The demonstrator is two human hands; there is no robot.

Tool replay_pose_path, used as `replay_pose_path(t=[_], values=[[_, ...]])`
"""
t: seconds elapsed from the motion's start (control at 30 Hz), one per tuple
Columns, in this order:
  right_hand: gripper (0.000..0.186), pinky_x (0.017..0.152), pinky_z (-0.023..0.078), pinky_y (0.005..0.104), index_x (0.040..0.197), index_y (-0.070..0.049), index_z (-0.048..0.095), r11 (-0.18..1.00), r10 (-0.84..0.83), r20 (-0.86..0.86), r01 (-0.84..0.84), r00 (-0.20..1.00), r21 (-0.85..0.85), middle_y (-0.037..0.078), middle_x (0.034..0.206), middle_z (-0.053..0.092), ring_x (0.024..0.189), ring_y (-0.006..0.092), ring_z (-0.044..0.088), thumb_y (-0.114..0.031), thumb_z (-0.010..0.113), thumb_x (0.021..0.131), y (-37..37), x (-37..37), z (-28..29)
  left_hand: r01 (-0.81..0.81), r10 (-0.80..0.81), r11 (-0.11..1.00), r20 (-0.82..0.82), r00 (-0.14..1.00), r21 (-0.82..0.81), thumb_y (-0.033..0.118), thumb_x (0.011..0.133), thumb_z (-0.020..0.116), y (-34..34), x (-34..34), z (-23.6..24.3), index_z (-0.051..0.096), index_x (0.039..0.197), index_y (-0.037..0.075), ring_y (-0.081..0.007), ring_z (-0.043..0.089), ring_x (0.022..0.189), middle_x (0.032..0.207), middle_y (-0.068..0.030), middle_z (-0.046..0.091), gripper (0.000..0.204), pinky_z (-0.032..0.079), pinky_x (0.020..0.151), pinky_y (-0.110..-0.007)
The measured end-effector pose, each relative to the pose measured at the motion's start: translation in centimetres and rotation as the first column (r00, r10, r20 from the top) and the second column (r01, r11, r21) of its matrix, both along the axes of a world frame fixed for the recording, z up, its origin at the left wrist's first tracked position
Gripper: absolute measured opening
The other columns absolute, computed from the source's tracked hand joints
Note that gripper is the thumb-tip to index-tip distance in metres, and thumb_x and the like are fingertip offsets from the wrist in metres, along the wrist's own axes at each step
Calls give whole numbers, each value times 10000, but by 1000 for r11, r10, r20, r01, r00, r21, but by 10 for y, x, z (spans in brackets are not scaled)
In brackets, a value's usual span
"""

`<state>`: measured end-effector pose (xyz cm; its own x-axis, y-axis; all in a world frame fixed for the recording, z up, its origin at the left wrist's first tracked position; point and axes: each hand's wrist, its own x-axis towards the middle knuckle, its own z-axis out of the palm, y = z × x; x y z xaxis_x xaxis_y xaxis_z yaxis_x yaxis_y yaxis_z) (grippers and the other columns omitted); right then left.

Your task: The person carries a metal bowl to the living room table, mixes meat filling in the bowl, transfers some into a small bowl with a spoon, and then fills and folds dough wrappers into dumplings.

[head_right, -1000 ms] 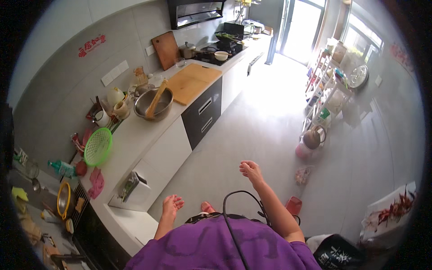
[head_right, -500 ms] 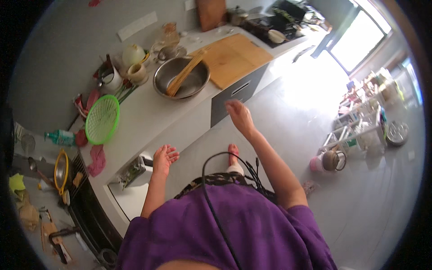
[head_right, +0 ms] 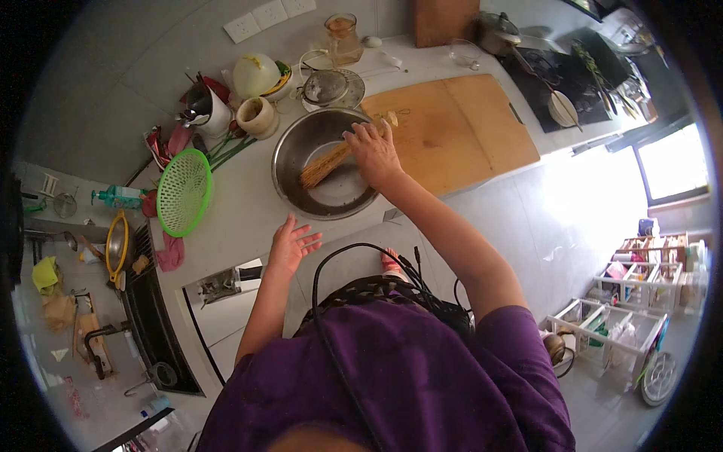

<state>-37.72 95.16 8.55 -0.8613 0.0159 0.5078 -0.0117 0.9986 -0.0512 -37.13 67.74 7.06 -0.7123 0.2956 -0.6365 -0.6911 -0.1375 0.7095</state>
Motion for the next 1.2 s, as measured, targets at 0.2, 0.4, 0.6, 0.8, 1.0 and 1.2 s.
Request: replay_pose_path(t=[0.2,0.4,0.6,0.8,1.0,1.2], values=[[393,1030,263,483,1173,-150,561,992,123,333,-114,935,-47,51,1113,559,1144,240,457,-81,563,785,40,-33,-11,30,-42,993,104,994,113,432,861,623,36,-26,-30,466,1149,-14,-304,653,797,1042,-190,598,554,564,622,-413],[390,982,301,456,1162,-153,548,962,-56,22,60,998,-268,64,1097,560,1088,282,483,-126,629,781,99,-3,10,-117,114,993,153,982,12,197,843,592,48,-33,-38,485,1128,-32,-302,659,768,1000,-190,630,381,587,576,-421],[471,915,373,477,1259,-108,468,776,-312,360,454,879,-438,150,1196,532,1132,335,476,-260,617,839,165,46,-87,-227,226,973,33,974,32,65,791,572,54,-7,-37,470,1125,-28,-301,652,802,1006,-154,595,361,581,631,-443],[573,956,366,474,1304,-126,437,787,-373,477,544,796,-292,148,1243,512,1157,337,469,-376,621,822,152,48,-87,-536,536,841,11,844,71,22,773,580,6,44,-9,494,1047,41,-216,620,673,829,-75,583,288,524,505,-364],[612,978,337,539,1344,-191,418,759,-544,347,624,764,-184,138,1319,458,1237,348,414,-418,629,816,120,50,-63,-614,615,789,-65,786,35,22,776,554,-109,136,-36,464,1072,8,-262,644,789,950,-125,577,309,585,561,-424],[579,983,324,523,1334,-170,424,932,-269,123,291,955,-218,127,1317,449,1239,333,397,-331,640,821,5,83,-66,-866,873,487,-53,484,115,18,783,556,-198,252,4,478,1116,2,-241,632,782,928,-104,589,343,561,600,-395]])
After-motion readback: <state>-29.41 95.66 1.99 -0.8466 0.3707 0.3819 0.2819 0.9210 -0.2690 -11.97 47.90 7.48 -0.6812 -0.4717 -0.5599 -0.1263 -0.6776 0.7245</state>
